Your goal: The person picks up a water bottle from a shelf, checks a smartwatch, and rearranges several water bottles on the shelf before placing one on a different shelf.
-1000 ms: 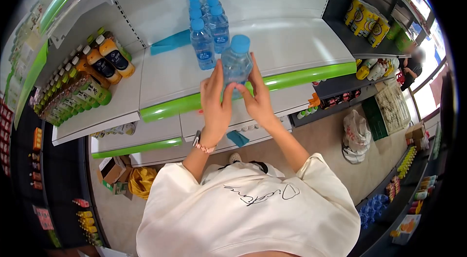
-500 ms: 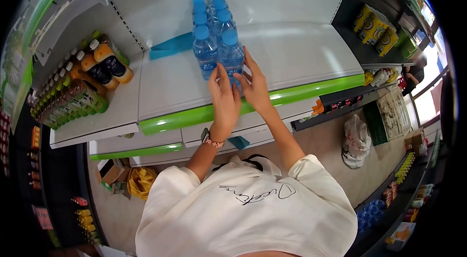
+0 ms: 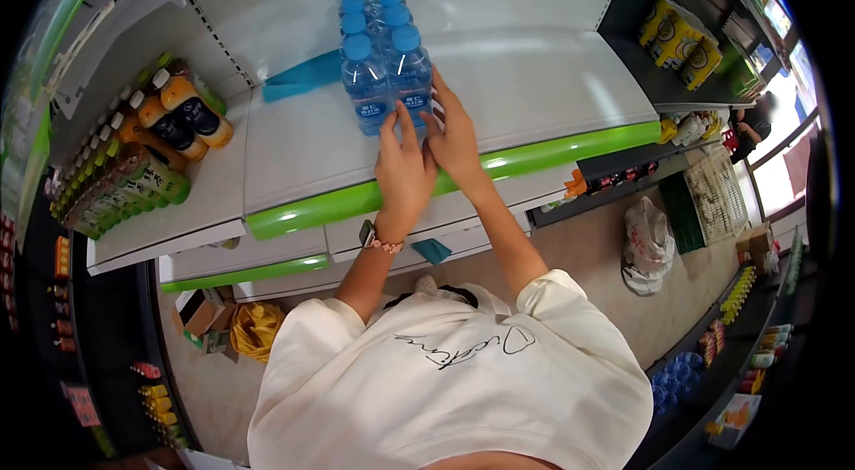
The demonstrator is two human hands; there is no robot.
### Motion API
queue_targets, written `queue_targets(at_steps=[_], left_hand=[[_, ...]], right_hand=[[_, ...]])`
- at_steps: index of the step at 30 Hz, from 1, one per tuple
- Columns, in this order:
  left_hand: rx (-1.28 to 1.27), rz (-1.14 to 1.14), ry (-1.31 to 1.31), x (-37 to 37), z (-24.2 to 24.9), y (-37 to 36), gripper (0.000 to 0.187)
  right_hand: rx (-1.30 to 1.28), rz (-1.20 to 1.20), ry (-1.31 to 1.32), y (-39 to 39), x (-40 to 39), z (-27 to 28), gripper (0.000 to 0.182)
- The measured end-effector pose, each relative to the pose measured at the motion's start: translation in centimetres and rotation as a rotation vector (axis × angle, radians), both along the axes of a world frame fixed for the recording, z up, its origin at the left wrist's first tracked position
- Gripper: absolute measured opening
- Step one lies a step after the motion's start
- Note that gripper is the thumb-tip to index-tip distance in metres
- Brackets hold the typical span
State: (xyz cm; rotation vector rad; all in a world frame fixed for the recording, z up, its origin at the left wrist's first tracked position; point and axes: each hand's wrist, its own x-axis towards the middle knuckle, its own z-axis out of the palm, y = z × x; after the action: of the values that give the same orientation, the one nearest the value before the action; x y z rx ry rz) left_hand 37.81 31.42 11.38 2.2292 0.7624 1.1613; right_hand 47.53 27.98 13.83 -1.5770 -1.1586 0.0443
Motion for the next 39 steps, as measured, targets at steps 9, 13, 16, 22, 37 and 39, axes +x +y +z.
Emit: queue_targets(at_steps=[9,13,16,22,37,39], left_hand=[[-0.118,-0.389,-0.080,-5.8,-5.6,-9.2,0.046],[-0.312,-0.798,0.121,-7.3,-9.2,-14.9,0.032],[-0.161,-1.163,0.091,-8.0,-8.6,-19.3,0.024],[0.293,-1.700,0.051,-8.7,-5.9,-29.2,0.017],[0.154,-2.304,0.050,-21.3,-5.5,-42.5,0.019],[0.311,-2.341,0.082,-20.5,-6.0,-41.3,0.022]], right_hand=[[-0.137,-0.158,0.181,-16.4,-5.9,-1.5,0.030],[-0.104,-0.405,0.404,-24.4,-9.7,-5.5,0.023],[-0.303,-0.542,0.274,-30.6,-13.7,-4.6,0.021],[-0.408,-0.861,0.046,-41.8,-21.5,-4.0,0.015],[-0.287,-1.659,0.244,-51.5,-45.8,-7.9,0.019],[-0.256,-1.749,0.281,-49.4,-47.8,-8.4,0.018]])
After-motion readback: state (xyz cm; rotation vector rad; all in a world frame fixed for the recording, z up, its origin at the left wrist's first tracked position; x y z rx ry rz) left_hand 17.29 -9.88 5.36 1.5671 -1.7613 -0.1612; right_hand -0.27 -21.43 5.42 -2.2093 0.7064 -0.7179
